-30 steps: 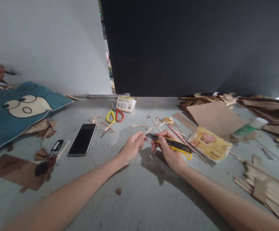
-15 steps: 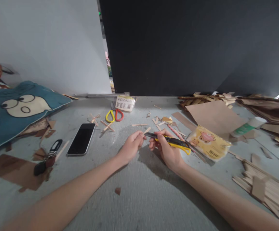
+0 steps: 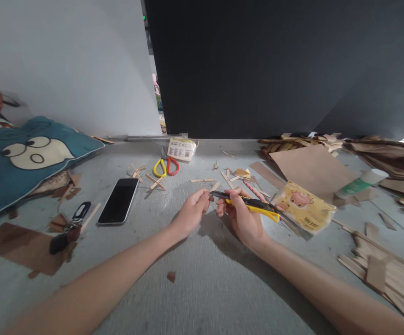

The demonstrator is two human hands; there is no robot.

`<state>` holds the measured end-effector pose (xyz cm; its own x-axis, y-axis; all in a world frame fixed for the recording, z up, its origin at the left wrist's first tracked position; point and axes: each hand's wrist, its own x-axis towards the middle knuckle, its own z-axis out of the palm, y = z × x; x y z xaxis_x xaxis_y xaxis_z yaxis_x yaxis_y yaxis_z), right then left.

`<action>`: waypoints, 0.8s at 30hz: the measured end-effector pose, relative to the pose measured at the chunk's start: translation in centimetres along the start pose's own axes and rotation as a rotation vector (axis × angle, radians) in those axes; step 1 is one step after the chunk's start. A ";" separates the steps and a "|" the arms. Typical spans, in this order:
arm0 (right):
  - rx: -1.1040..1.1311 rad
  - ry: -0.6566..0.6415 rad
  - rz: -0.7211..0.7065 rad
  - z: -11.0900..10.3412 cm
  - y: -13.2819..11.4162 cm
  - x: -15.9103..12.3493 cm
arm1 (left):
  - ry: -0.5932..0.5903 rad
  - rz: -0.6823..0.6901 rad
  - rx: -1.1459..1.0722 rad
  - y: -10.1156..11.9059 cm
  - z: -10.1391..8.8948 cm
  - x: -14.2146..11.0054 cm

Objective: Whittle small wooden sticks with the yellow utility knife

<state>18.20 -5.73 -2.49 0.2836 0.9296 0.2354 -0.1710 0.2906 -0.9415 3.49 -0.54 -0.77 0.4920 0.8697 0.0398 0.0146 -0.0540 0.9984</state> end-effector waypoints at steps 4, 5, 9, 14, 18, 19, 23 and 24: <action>-0.051 -0.031 -0.122 -0.1 -1.6 -0.7 | 0.004 0.011 0.013 0.0 0.2 -0.2; -0.088 -0.029 -0.181 -0.2 -2.0 -0.9 | 0.005 0.011 0.016 0.0 0.3 -0.3; -0.220 -0.033 -0.319 -0.5 -2.5 -1.0 | 0.020 0.064 0.119 0.2 0.4 -0.9; -0.512 0.055 -0.550 -1.2 -1.9 -0.5 | 0.048 0.104 0.235 0.3 0.4 -1.2; -0.944 0.107 -0.851 -1.8 -2.1 0.0 | 0.061 0.120 0.264 -0.1 0.4 -1.1; -0.994 0.081 -0.857 -1.8 -2.1 0.1 | 0.050 0.126 0.277 -0.1 0.4 -1.2; -1.056 -0.046 -0.750 -1.7 -2.0 0.2 | 0.019 0.145 0.338 0.2 0.5 -1.5; -1.066 -0.064 -0.731 -1.7 -2.0 0.2 | 0.013 0.148 0.350 0.4 0.5 -1.5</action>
<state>20.19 -6.50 -0.95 -0.0586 0.6503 0.7574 0.8440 0.4375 -0.3104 3.17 -2.15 -0.50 0.5003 0.8458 0.1855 0.2413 -0.3419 0.9082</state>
